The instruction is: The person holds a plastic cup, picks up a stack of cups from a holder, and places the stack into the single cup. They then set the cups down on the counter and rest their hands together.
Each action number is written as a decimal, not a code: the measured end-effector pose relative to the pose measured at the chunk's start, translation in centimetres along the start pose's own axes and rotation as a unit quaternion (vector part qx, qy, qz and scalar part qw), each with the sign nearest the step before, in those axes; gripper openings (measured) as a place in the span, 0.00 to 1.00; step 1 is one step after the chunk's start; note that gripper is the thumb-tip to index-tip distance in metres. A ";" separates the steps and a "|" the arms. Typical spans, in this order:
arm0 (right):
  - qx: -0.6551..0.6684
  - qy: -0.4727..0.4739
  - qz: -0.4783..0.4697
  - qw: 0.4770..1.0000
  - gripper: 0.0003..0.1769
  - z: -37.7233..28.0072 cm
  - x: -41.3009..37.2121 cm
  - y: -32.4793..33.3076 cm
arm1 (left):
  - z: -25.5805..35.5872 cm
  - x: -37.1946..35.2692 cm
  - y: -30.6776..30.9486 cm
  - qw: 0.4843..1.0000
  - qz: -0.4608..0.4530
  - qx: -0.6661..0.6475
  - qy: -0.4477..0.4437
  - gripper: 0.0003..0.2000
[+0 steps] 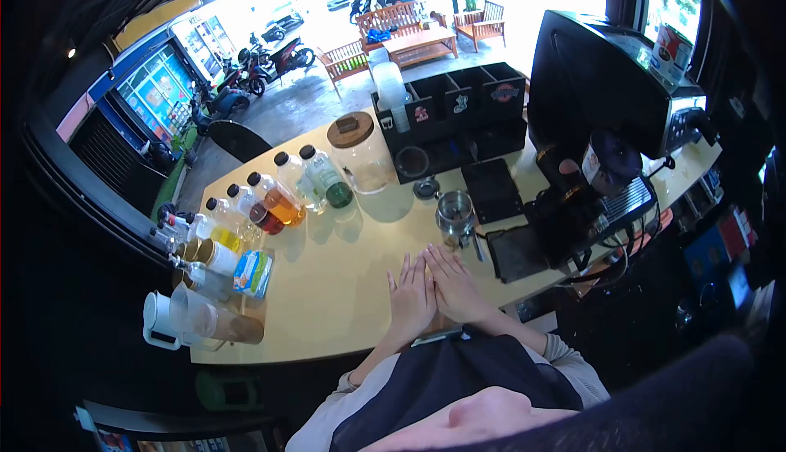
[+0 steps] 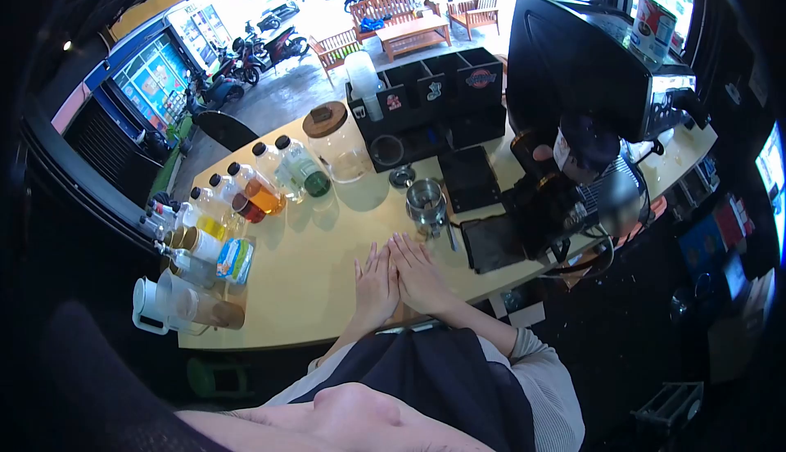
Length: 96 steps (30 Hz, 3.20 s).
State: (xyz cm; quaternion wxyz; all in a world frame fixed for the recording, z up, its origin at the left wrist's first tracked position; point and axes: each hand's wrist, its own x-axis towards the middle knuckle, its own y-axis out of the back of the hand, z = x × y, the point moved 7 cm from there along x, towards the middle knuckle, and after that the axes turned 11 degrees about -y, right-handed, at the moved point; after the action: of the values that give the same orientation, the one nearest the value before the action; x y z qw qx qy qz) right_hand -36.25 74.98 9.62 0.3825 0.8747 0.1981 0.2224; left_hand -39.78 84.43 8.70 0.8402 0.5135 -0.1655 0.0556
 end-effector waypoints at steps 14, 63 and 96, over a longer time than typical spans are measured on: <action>-0.029 -0.026 -0.027 0.999 0.31 -5.6 -12.7 -1.7 | 4.5 -12.6 1.3 0.999 -0.030 0.034 0.007 0.26; -0.094 -0.390 0.196 0.895 0.33 27.4 -55.2 35.0 | 61.7 -10.4 -29.9 0.890 -0.214 -0.146 -0.374 0.25; -0.056 -0.289 0.175 0.939 0.35 55.8 -34.7 51.6 | 68.3 22.6 -45.2 0.935 -0.166 -0.094 -0.299 0.25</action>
State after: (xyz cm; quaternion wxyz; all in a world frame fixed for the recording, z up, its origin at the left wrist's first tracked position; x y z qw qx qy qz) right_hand -25.54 -7.86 6.50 0.4270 0.8991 -0.0901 0.0341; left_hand -21.78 1.47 6.62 0.7934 0.4452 -0.3263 -0.2566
